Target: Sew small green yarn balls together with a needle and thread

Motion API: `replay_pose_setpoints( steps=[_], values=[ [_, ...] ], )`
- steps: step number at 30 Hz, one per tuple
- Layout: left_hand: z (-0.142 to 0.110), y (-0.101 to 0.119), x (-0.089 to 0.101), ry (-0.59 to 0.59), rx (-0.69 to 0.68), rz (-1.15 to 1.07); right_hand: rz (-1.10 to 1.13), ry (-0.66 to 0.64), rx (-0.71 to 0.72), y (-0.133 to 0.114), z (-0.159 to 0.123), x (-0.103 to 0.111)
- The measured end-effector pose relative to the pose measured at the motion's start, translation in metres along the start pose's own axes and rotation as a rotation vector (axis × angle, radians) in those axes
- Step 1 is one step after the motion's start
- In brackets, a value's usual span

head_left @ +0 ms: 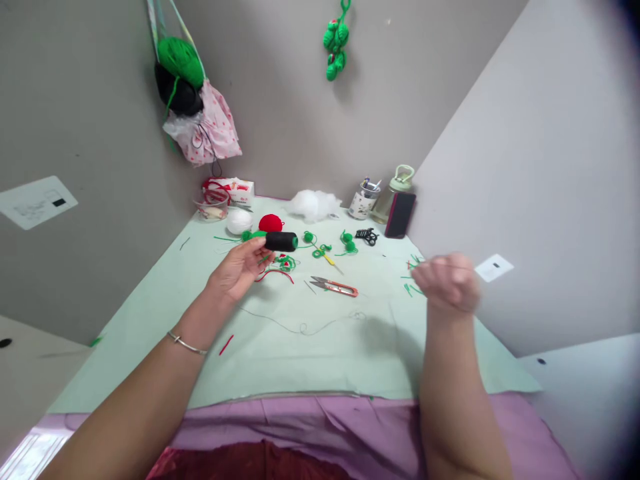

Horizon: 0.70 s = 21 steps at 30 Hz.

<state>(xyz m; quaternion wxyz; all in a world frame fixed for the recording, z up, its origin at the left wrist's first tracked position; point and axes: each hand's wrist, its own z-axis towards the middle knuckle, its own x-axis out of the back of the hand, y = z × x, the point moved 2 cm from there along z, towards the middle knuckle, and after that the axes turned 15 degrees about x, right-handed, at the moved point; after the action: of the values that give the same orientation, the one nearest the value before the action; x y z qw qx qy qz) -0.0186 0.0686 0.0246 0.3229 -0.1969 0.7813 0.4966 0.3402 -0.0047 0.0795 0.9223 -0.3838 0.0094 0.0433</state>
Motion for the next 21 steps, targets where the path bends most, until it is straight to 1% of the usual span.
replay_pose_setpoints(
  steps=[1, 2, 3, 4, 5, 6, 8, 10, 11, 12, 13, 14, 15, 16, 17, 18, 19, 20, 21],
  values=[
    [0.001, 0.003, 0.002, 0.006, -0.008, -0.018, -0.073, 0.089, 0.066, -0.006, -0.005, 0.017],
    [0.001, 0.005, 0.003, 0.010, -0.018, -0.032, -0.181, 0.149, 0.100, -0.011, -0.010, 0.033],
    [0.001, 0.007, 0.005, 0.015, -0.026, -0.042, -0.308, 0.179, 0.101, -0.015, -0.014, 0.047],
    [0.001, 0.009, 0.006, 0.020, -0.034, -0.048, -0.425, 0.174, 0.079, -0.017, -0.017, 0.057],
    [0.001, 0.010, 0.006, 0.025, -0.040, -0.050, -0.523, 0.121, 0.040, -0.019, -0.018, 0.063],
    [0.001, 0.011, 0.007, 0.029, -0.044, -0.045, -0.596, 0.041, -0.010, -0.019, -0.017, 0.064],
    [0.001, 0.010, 0.007, 0.028, -0.057, -0.016, -0.680, -0.203, -0.172, -0.014, -0.012, 0.055],
    [0.001, 0.007, 0.006, 0.016, -0.073, 0.041, -0.781, -0.444, -0.397, -0.003, -0.004, 0.036],
    [0.001, 0.005, 0.004, 0.009, -0.078, 0.075, -0.892, -0.495, -0.501, 0.004, -0.001, 0.026],
    [0.000, 0.002, 0.003, 0.002, -0.078, 0.110, -1.042, -0.471, -0.541, 0.011, 0.003, 0.015],
    [0.000, -0.001, 0.001, -0.004, -0.071, 0.142, -1.154, -0.419, -0.522, 0.017, 0.007, 0.002],
    [-0.001, -0.005, -0.001, -0.012, -0.061, 0.172, -1.179, -0.366, -0.468, 0.023, 0.010, -0.013],
    [-0.003, -0.008, -0.004, -0.019, -0.054, 0.197, -1.091, -0.335, -0.401, 0.029, 0.010, -0.030],
    [-0.005, -0.011, -0.007, -0.026, -0.051, 0.218, -0.904, -0.327, -0.345, 0.035, 0.010, -0.049],
    [-0.007, -0.015, -0.010, -0.032, -0.054, 0.238, -0.652, -0.343, -0.345, 0.041, 0.008, -0.068],
    [-0.009, -0.017, -0.013, -0.039, -0.062, 0.256, -0.391, -0.358, -0.386, 0.046, 0.004, -0.086],
    [-0.011, -0.019, -0.016, -0.046, -0.071, 0.272, -0.185, -0.361, -0.433, 0.051, 0.001, -0.102],
    [-0.012, -0.021, -0.018, -0.055, -0.078, 0.284, -0.032, -0.391, -0.479, 0.054, -0.002, -0.114],
    [-0.013, -0.021, -0.020, -0.063, -0.080, 0.290, 0.076, -0.443, -0.522, 0.057, -0.005, -0.123]
  ],
)
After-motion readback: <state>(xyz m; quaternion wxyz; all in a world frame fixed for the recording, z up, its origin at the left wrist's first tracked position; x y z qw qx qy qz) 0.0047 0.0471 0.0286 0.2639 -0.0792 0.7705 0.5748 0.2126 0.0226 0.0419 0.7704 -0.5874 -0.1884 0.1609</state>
